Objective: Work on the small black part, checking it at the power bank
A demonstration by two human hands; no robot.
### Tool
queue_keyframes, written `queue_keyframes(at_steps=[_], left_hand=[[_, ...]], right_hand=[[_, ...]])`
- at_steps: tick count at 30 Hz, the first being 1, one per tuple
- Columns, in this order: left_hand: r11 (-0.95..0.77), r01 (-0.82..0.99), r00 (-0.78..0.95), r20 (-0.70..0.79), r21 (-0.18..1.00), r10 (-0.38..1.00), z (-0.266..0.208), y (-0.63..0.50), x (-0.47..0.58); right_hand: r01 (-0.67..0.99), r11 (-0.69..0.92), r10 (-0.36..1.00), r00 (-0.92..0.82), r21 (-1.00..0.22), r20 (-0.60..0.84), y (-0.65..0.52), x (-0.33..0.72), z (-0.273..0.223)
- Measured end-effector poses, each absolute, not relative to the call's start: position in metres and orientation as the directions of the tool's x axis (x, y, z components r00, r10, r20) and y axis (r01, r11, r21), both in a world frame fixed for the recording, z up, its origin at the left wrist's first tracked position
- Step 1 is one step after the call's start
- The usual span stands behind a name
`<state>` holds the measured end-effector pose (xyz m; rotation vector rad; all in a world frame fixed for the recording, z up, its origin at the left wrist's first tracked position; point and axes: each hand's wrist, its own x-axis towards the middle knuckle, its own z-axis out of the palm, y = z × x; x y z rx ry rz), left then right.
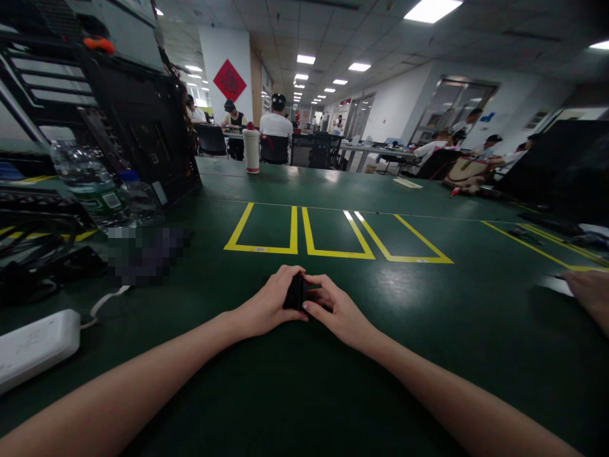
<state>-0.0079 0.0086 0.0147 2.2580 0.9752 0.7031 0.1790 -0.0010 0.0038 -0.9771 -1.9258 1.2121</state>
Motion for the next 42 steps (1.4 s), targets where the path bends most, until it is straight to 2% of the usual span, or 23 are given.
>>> queue_keyframes(at_steps=[6, 17, 25, 29, 38, 42], left_hand=[[-0.575, 0.444, 0.596, 0.253, 0.687, 0.762, 0.0104, 0.0107, -0.0070], [-0.565, 0.444, 0.593, 0.245, 0.696, 0.767, 0.0147, 0.0095, -0.0072], [-0.570, 0.434, 0.601, 0.247, 0.698, 0.760, 0.0138, 0.0093, -0.0077], [-0.571, 0.437, 0.599, 0.248, 0.695, 0.761, 0.0146, 0.0090, -0.0079], [-0.572, 0.443, 0.599, 0.247, 0.690, 0.761, 0.0143, 0.0095, -0.0070], [-0.574, 0.447, 0.595, 0.252, 0.686, 0.763, 0.0141, 0.0091, -0.0073]], right_hand=[[0.204, 0.354, 0.822, -0.534, -0.913, 0.199, -0.0012, 0.1794, 0.0034], [0.261, 0.285, 0.860, -0.494, -0.922, 0.127, -0.0004, 0.1790, 0.0034], [0.204, 0.335, 0.828, -0.530, -0.920, 0.184, -0.0016, 0.1798, 0.0042], [0.189, 0.310, 0.833, -0.526, -0.932, 0.171, 0.0000, 0.1799, 0.0029], [0.253, 0.274, 0.864, -0.488, -0.928, 0.123, 0.0012, 0.1792, 0.0016], [0.231, 0.310, 0.843, -0.515, -0.922, 0.155, -0.0004, 0.1794, 0.0020]])
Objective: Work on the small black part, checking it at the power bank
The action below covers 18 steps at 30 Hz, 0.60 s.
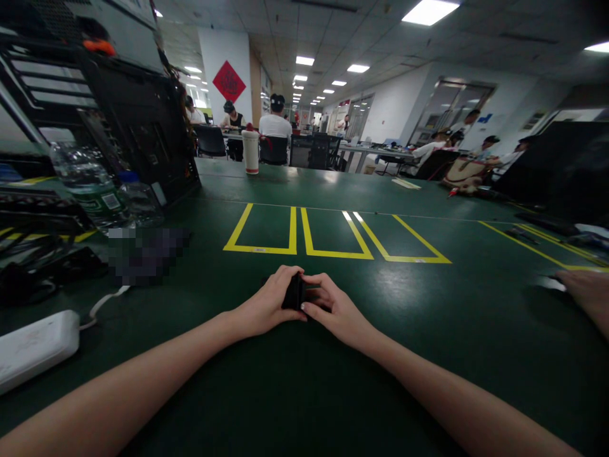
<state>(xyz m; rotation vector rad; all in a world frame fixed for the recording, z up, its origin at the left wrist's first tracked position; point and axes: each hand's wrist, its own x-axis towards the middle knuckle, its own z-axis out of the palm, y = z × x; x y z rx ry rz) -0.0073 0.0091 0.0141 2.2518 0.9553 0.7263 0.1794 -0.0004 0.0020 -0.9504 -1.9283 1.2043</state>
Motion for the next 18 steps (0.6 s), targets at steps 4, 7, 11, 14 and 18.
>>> queue_keyframes(at_steps=[4, 7, 11, 14, 18], left_hand=[[-0.575, 0.425, 0.603, 0.255, 0.699, 0.756, 0.0133, 0.0091, -0.0077], [-0.577, 0.430, 0.593, 0.264, 0.694, 0.760, 0.0124, 0.0094, -0.0078], [-0.565, 0.438, 0.596, 0.245, 0.699, 0.765, 0.0145, 0.0090, -0.0076], [-0.559, 0.444, 0.597, 0.234, 0.700, 0.767, 0.0165, 0.0085, -0.0071], [-0.559, 0.448, 0.600, 0.229, 0.698, 0.767, 0.0169, 0.0083, -0.0071]], right_hand=[[0.218, 0.372, 0.822, -0.530, -0.902, 0.211, -0.0018, 0.1797, 0.0023], [0.204, 0.354, 0.830, -0.519, -0.913, 0.205, -0.0007, 0.1795, 0.0020], [0.210, 0.309, 0.845, -0.508, -0.927, 0.167, -0.0002, 0.1792, 0.0028], [0.236, 0.282, 0.860, -0.493, -0.930, 0.136, -0.0007, 0.1790, 0.0039], [0.239, 0.262, 0.861, -0.495, -0.935, 0.115, -0.0009, 0.1793, 0.0052]])
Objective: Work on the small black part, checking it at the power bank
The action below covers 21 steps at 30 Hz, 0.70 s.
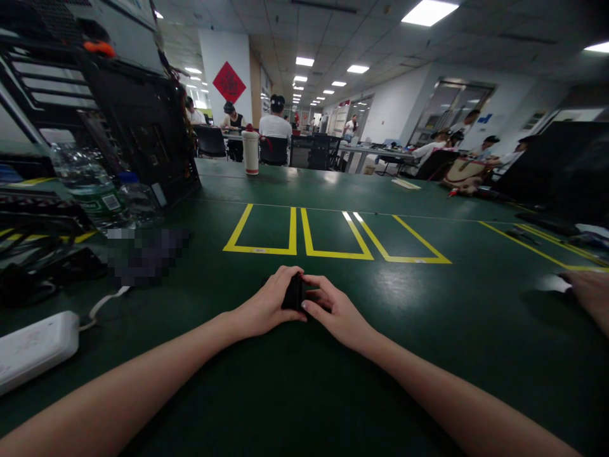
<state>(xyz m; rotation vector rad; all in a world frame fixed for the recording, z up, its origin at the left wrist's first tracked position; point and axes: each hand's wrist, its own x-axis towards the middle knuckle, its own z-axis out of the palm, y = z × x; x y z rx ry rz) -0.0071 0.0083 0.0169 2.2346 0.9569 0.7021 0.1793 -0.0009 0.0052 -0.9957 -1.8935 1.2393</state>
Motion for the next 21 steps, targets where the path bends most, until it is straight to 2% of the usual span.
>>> queue_keyframes(at_steps=[10, 21], left_hand=[[-0.580, 0.440, 0.589, 0.267, 0.686, 0.763, 0.0126, 0.0099, -0.0070], [-0.570, 0.448, 0.605, 0.235, 0.689, 0.760, 0.0170, 0.0087, -0.0077]], right_hand=[[0.186, 0.352, 0.827, -0.521, -0.917, 0.212, -0.0003, 0.1788, 0.0028], [0.249, 0.310, 0.860, -0.486, -0.917, 0.158, -0.0008, 0.1779, 0.0002]])
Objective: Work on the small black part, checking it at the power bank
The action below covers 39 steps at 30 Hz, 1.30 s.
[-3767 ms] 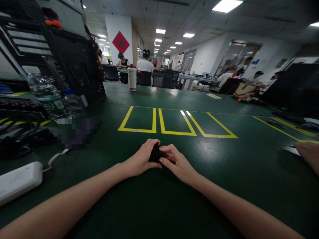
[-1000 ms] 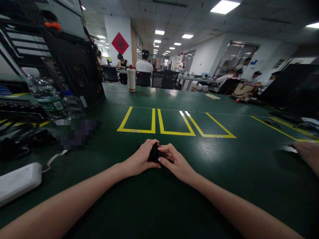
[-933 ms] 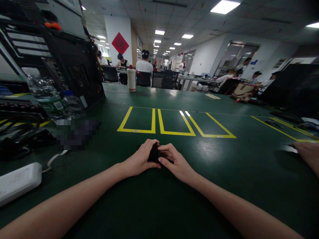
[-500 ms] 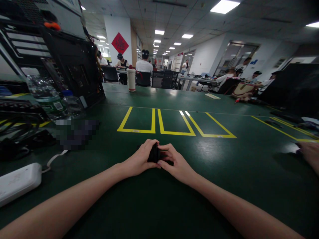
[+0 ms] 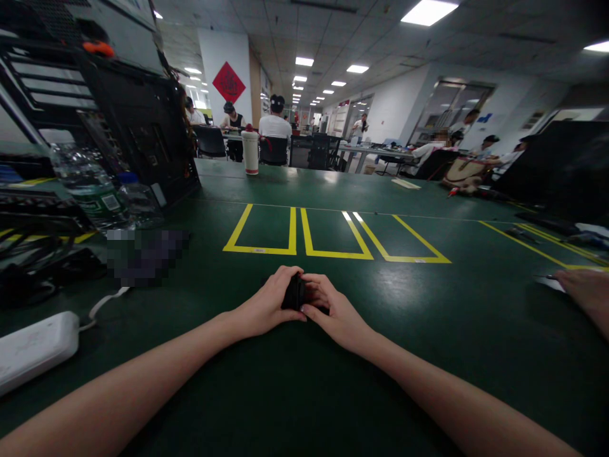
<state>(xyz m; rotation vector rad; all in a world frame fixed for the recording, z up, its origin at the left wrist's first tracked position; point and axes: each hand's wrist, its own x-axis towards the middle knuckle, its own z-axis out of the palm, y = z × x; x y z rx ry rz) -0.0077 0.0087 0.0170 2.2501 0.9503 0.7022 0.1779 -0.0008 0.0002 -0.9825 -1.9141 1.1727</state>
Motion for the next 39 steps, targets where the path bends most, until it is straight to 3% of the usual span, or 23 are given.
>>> queue_keyframes(at_steps=[15, 26, 39], left_hand=[[-0.581, 0.430, 0.604, 0.259, 0.691, 0.754, 0.0148, 0.0088, -0.0078], [-0.571, 0.441, 0.607, 0.238, 0.693, 0.758, 0.0192, 0.0074, -0.0075], [-0.557, 0.452, 0.596, 0.230, 0.696, 0.770, 0.0166, 0.0079, -0.0065]], right_hand=[[0.200, 0.378, 0.841, -0.482, -0.904, 0.246, 0.0010, 0.1790, 0.0013], [0.264, 0.342, 0.859, -0.477, -0.902, 0.186, 0.0022, 0.1789, 0.0003], [0.219, 0.334, 0.846, -0.498, -0.917, 0.190, -0.0003, 0.1786, 0.0033]])
